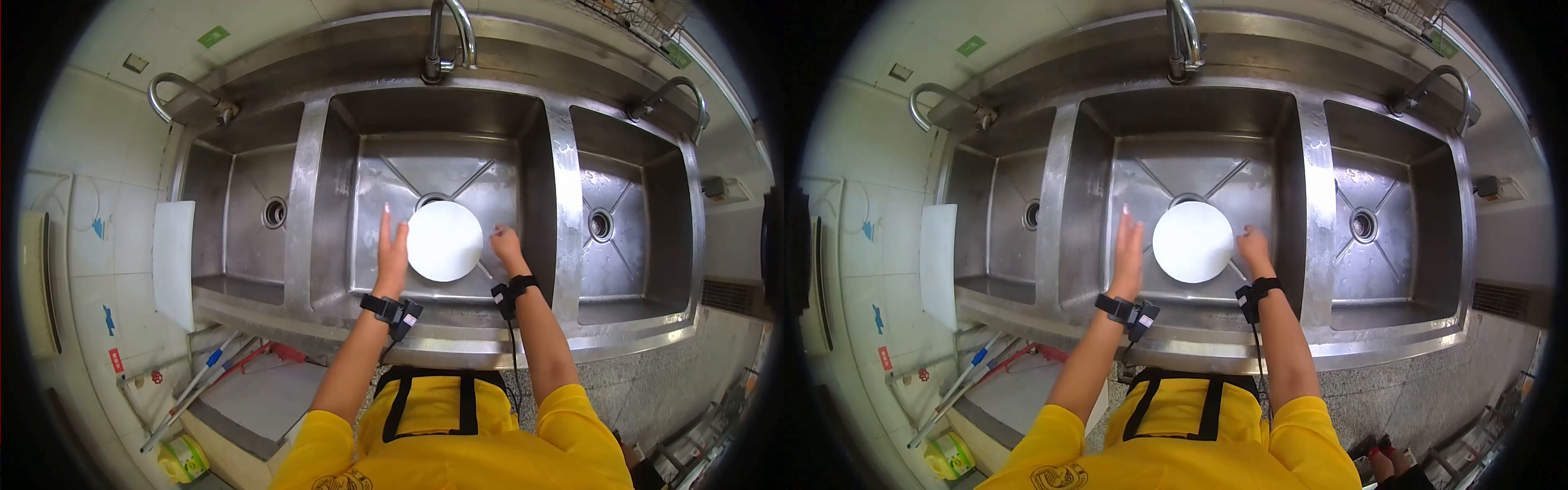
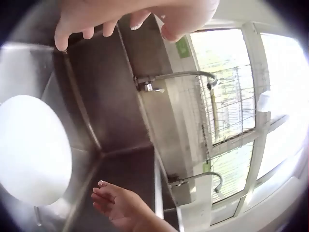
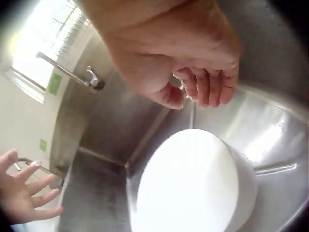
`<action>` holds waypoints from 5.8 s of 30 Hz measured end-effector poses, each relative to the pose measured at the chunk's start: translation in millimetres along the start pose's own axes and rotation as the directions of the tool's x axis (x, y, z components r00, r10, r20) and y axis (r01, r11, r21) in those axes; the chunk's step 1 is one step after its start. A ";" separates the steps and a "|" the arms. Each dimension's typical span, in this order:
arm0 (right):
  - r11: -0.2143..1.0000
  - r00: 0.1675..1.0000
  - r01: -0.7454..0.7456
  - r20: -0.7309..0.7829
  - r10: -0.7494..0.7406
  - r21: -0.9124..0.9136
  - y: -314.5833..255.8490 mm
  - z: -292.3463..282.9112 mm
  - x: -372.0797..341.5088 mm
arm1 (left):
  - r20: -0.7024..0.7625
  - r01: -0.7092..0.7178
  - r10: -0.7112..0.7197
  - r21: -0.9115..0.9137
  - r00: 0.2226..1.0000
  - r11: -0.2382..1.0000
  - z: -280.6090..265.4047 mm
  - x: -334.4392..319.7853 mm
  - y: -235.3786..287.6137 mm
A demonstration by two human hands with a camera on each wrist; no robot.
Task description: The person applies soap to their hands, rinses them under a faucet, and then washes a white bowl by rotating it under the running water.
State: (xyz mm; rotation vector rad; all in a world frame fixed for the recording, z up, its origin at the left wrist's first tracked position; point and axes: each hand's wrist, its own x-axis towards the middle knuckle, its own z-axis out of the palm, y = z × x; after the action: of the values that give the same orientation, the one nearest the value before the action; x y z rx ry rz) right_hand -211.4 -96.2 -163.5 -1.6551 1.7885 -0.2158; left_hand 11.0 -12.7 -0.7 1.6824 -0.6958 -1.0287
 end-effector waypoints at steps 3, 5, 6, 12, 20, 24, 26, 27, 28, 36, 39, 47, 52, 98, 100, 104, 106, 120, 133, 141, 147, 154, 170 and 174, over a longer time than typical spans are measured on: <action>0.983 0.998 0.006 -0.066 0.006 0.185 -46.6 -50.9 -21.8 | -0.010 0.030 -0.034 -0.259 0.999 0.965 -17.6 -8.3 26.0; 0.934 0.962 0.204 -0.238 -0.135 0.294 -67.4 -70.8 -33.7 | -0.013 0.017 -0.027 -0.476 1.000 0.879 -27.3 -14.3 46.9; 0.931 0.959 0.217 -0.245 -0.146 0.293 -79.0 -83.4 -37.6 | -0.008 -0.039 0.041 -0.528 0.999 0.849 -33.3 -14.3 54.0; 0.212 0.979 0.202 -0.192 -0.068 0.956 -159.2 -174.9 -73.5 | -0.098 -0.096 0.014 -0.913 0.995 0.396 -66.0 -25.7 143.4; -0.043 0.939 0.280 -0.265 0.221 0.959 -213.4 -200.5 -121.3 | 0.024 -0.263 0.387 -0.695 0.922 0.670 -30.7 -123.5 172.3; -0.074 0.856 0.450 -0.407 0.320 0.890 -234.6 -210.4 -146.1 | 0.187 -0.459 0.649 -0.566 0.737 0.685 -0.8 -157.6 149.8; -0.075 0.839 0.469 -0.417 0.349 0.880 -241.8 -214.9 -158.8 | 0.180 -0.612 0.770 -0.507 0.613 0.606 4.3 -162.2 143.6; -0.077 0.828 0.476 -0.417 0.374 0.876 -243.5 -217.2 -164.3 | 0.176 -0.689 0.820 -0.464 0.544 0.556 4.9 -163.1 143.1; -0.088 0.822 0.487 -0.422 0.382 0.869 -243.1 -219.1 -166.8 | 0.179 -0.689 0.825 -0.473 0.536 0.550 4.6 -163.9 142.5; -0.229 0.773 0.540 -0.370 0.515 0.810 -250.8 -240.9 -189.8 | 0.119 -0.444 0.641 -0.627 0.758 0.641 11.7 -193.1 149.4; -0.241 0.732 0.597 -0.397 0.553 0.765 -248.4 -244.8 -190.5 | 0.087 -0.392 0.595 -0.675 0.799 0.625 14.1 -197.9 147.8; -0.333 0.724 0.621 -0.356 0.591 0.710 -247.0 -251.9 -182.5 | 0.079 -0.460 0.627 -0.609 0.775 0.646 15.7 -202.6 133.9; 0.097 0.493 0.820 -0.782 0.382 0.564 -245.8 -239.3 -169.0 | 0.069 -0.451 0.623 -0.629 0.779 0.634 14.4 -199.2 120.3; 0.450 0.561 0.722 -0.825 0.065 0.526 -241.0 -205.3 -158.9 | 0.062 -0.402 0.522 -0.563 0.851 0.722 7.2 -205.8 111.7; 0.619 0.404 0.742 -0.908 -0.106 0.258 -246.0 -205.7 -162.3 | 0.043 -0.362 0.493 -0.625 0.869 0.691 8.4 -203.0 113.9; 0.710 0.237 0.665 -0.835 -0.496 -0.233 -254.1 -196.1 -176.5 | 0.050 -0.340 0.477 -0.635 0.878 0.693 9.0 -203.3 116.8; 0.682 0.253 0.543 -0.678 -0.690 -0.490 -255.4 -186.3 -179.9 | 0.046 -0.407 0.505 -0.530 0.862 0.744 9.5 -203.8 116.6; -0.777 0.989 0.112 0.008 0.149 0.619 -243.4 -205.6 -146.4 | 0.058 -0.381 0.517 -0.608 0.854 0.697 1.9 -202.6 103.4; -0.799 0.906 -0.029 -0.321 -0.275 0.601 -247.0 -269.5 -231.3 | 0.247 -0.013 0.521 -0.895 0.817 0.446 -28.1 -190.4 165.2; -0.821 0.874 -0.038 -0.379 -0.304 0.570 -256.7 -267.0 -276.9 | 0.200 0.072 0.405 -0.948 0.892 0.309 -32.2 -169.2 184.5; -0.087 0.610 0.740 -0.720 -0.331 0.667 -273.0 -188.6 -303.4 | 0.019 -0.059 0.289 -0.964 0.957 0.259 -29.7 -145.0 190.8; 0.019 0.730 0.593 -0.528 -0.435 0.805 -268.2 -173.5 -310.1 | -0.170 -0.194 0.141 -0.964 0.975 0.184 -42.9 -120.8 195.3; -0.021 0.793 0.478 -0.441 -0.419 0.878 -269.8 -145.9 -318.2 | -0.512 -0.516 0.110 -0.786 0.852 0.339 -39.3 -101.2 201.4; -0.008 0.808 0.466 -0.429 -0.404 0.885 -270.7 -142.7 -317.6 | -0.573 -0.787 0.544 -0.380 0.613 0.486 -33.8 -93.4 195.5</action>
State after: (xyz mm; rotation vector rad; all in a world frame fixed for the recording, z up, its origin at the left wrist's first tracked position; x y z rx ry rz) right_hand -85.0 105.9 207.5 -1.0192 0.5618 -1.4315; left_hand 1.8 15.1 216.6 0.8252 -0.6004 -0.2444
